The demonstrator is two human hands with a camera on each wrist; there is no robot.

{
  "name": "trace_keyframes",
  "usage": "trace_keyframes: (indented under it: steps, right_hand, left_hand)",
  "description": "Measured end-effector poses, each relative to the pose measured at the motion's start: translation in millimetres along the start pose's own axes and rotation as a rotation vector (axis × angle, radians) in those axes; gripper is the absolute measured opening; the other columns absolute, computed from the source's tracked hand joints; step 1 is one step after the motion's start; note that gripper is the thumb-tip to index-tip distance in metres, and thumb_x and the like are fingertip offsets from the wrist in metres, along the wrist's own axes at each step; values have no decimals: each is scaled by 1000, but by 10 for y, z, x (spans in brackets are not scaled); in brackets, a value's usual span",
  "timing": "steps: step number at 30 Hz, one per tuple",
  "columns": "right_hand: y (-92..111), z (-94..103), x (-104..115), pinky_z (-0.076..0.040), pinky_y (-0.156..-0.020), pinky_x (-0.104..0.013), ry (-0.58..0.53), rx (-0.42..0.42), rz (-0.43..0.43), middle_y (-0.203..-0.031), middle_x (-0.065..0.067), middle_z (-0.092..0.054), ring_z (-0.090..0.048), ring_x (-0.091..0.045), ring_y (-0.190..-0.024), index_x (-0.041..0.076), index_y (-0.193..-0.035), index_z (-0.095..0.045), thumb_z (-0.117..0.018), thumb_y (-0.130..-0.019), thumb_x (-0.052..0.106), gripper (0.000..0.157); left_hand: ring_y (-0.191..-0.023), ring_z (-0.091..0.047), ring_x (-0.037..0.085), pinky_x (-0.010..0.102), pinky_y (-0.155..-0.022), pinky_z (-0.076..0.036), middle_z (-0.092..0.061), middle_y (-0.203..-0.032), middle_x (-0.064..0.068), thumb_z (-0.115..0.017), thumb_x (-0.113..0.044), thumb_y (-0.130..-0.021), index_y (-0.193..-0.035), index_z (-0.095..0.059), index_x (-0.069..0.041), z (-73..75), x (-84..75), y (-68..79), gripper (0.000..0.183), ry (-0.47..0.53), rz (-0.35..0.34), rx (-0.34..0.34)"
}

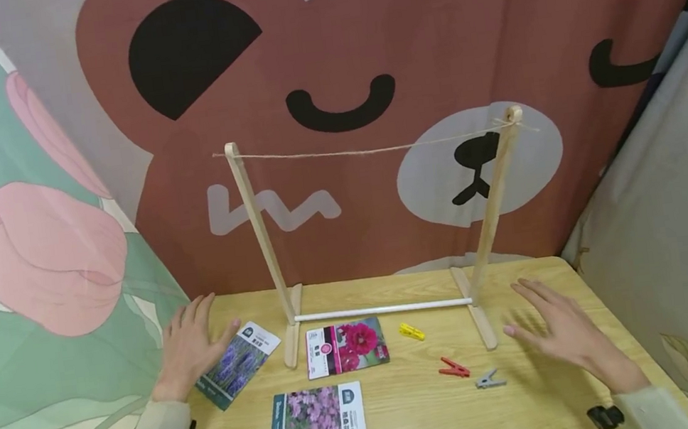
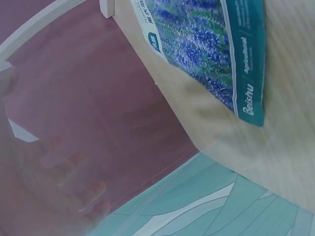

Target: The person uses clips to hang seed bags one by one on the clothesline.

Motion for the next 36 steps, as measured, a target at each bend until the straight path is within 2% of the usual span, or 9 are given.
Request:
trace_keyframes:
  steps: [6, 14, 19, 28, 36]
  right_hand:
    - [58, -136, 4, -35, -103, -86, -80, 48, -20, -163, -30, -42, -44, -59, -142, 4, -160, -45, -78, -96, 49, 86]
    - [99, -221, 65, -39, -104, -82, -95, 15, 0, -156, -28, -51, -53, -57, -136, 1, -155, -50, -80, -94, 45, 81]
    - [130, -309, 89, -42, -103, -80, -134, 44, -6, -155, -28, -52, -53, -57, -136, 3, -155, -51, -80, -96, 43, 77]
    - [200, -436, 113, -45, -102, -79, -181, 112, -67, -155, -29, -52, -52, -58, -137, 2, -156, -49, -76, -97, 51, 81]
    - [231, -504, 171, -46, -102, -78, -203, 127, -60, -153, -25, -55, -55, -56, -135, 5, -154, -52, -79, -95, 50, 79]
  left_hand:
    - [-142, -39, 59, 81, -108, -32, -44, -161, 29, -59, -64, -101, -162, -42, -3, -79, 11, -30, 88, 12, 15, 25]
    - [-140, -41, 61, 81, -109, -32, -43, -161, 29, -60, -61, -101, -161, -42, -2, -152, 64, -1, 86, 43, 15, 22]
    - [-139, -42, 63, 81, -109, -32, -44, -160, 32, -60, -62, -102, -162, -40, -2, -203, 95, 54, 87, 55, 31, 44]
    - [-142, -40, 62, 83, -109, -31, -46, -159, 32, -60, -58, -103, -161, -42, -2, -321, 122, 134, 83, 53, 67, 88]
    - [-141, -40, 63, 82, -109, -29, -46, -158, 32, -63, -55, -103, -160, -42, 0, -397, 115, 134, 82, 67, 68, 102]
Point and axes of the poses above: each hand's wrist, its own y-axis away from the middle knuckle, its own z-axis out of the back of the hand, x = y × z, the point moved 8 cm from there along -y, towards the middle knuckle
